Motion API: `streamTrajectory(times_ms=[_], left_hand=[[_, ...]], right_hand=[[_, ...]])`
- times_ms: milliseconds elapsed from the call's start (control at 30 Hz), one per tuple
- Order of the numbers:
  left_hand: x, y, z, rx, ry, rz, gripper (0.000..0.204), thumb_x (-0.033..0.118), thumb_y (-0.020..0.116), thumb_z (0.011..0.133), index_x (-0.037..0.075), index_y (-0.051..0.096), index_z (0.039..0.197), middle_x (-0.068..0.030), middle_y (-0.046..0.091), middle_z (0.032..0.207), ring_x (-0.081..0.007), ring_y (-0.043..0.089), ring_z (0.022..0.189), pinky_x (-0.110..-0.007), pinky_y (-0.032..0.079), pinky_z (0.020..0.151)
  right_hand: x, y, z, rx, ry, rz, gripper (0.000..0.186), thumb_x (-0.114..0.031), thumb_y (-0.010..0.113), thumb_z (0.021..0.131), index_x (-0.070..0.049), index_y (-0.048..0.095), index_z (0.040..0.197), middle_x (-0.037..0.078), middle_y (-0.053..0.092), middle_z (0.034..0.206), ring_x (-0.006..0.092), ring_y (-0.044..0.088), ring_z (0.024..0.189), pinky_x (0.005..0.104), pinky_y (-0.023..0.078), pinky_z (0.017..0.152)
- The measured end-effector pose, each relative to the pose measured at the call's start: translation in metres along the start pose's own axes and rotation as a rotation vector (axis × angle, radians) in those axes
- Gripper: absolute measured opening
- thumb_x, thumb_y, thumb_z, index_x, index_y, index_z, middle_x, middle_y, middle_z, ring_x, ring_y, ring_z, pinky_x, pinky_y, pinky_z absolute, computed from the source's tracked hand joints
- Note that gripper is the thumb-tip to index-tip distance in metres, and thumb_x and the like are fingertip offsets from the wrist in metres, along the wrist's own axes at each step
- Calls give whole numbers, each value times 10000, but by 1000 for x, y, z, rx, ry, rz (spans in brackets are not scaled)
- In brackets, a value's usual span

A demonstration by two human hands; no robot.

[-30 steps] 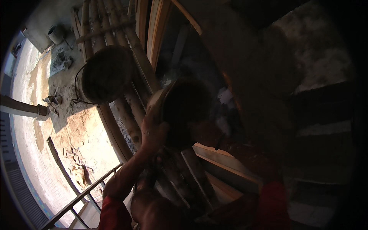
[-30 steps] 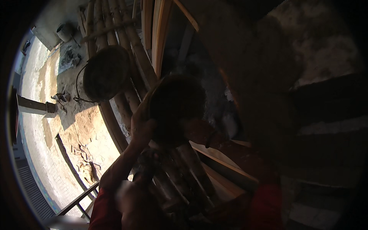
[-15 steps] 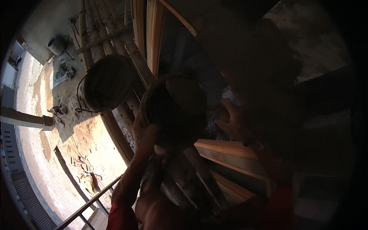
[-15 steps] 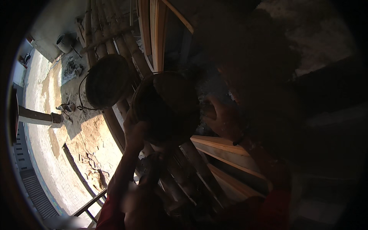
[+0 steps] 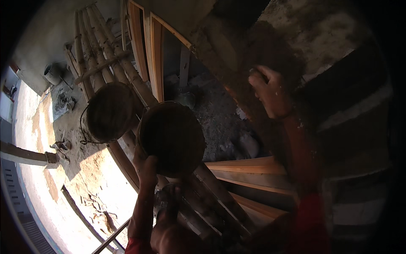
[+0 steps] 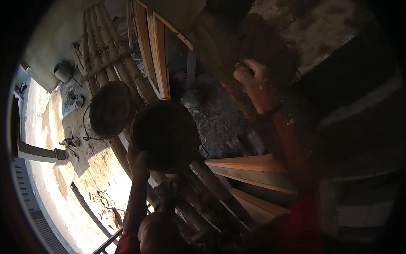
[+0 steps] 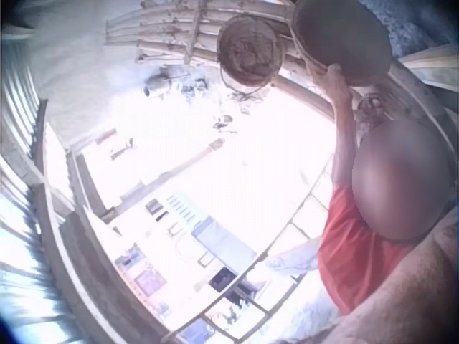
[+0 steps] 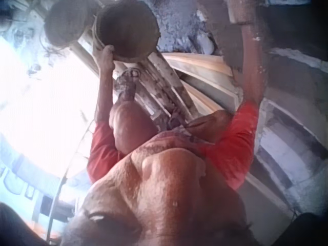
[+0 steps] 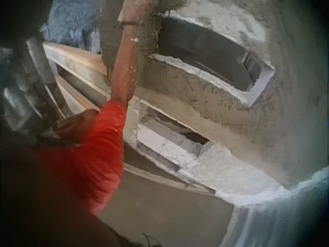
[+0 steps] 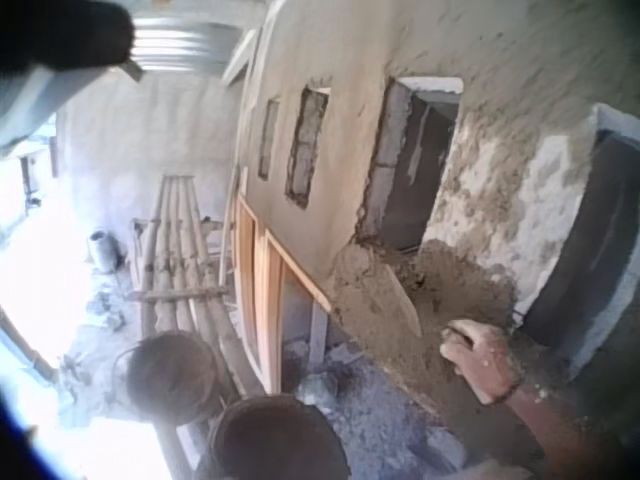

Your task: The person uses a wooden plank and a trowel to apply and level wet plaster onto a brick wall section, scraping off excess material and smoothing the surface.

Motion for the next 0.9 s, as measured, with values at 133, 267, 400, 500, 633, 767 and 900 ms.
streamTrajectory(times_ms=[133, 267, 400, 500, 633, 767, 900], left_hand=[[-7, -5, -4, 19, -45, 71, 664, 1, 509, 663, -47, 494, 1325, -133, 608, 1193, -197, 594, 1070, -290, 474, 911], [4, 18, -3, -68, -11, 211, 683, -24, 534, 657, -37, 485, 1338, -132, 622, 1178, -226, 598, 1061, -306, 465, 935], [24, 59, -16, -178, 10, 171, 748, -38, 508, 639, -43, 447, 1385, -153, 588, 1267, -229, 560, 1177, -323, 417, 1028], [42, 93, -23, -332, 113, 37, 807, -18, 493, 608, -48, 421, 1411, -162, 556, 1328, -217, 513, 1254, -326, 360, 1091], [39, 119, -32, -406, 70, 12, 774, -80, 485, 609, -58, 442, 1382, -148, 577, 1295, -218, 533, 1224, -331, 369, 1080], [39, 140, -40, -415, 152, 193, 636, -41, 545, 659, -44, 517, 1295, -123, 648, 1146, -207, 604, 1083, -325, 452, 971], [39, 149, -46, -460, 95, 183, 675, -25, 522, 651, -55, 491, 1324, -121, 632, 1167, -195, 591, 1099, -309, 439, 985]], right_hand=[[37, -88, -43, 337, 81, -123, 498, -208, 650, 872, 34, 550, 1296, 17, 580, 861, 62, 496, 677, 231, 452, 615], [48, -75, -87, -29, -72, -475, 503, -235, 643, 883, 1, 532, 1314, 119, 637, 957, 183, 626, 773, 314, 517, 687], [61, 8, -125, -458, -284, -767, 402, -223, 626, 889, -54, 574, 1249, 183, 620, 1070, 301, 649, 968, 417, 548, 737], [79, 49, -134, -429, -318, -1081, 350, -167, 598, 878, -65, 589, 1214, 169, 620, 999, 320, 653, 940, 444, 553, 708], [108, 85, -129, -402, -380, -1121, 314, -133, 579, 844, -63, 602, 1149, 171, 636, 882, 347, 669, 820, 477, 551, 662], [130, 103, -149, -612, -338, -692, 285, -134, 568, 820, -49, 607, 1088, 192, 641, 823, 358, 664, 755, 477, 549, 671], [126, 77, -159, -520, -342, -400, 329, -138, 605, 818, -51, 613, 1136, 171, 671, 861, 350, 672, 804, 435, 556, 721]])
Point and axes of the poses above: each hand's wrist, its own z-axis towards the middle knuckle, its own y-axis out of the palm, x = y × z, the point moved 8 cm from there along z, towards the middle knuckle
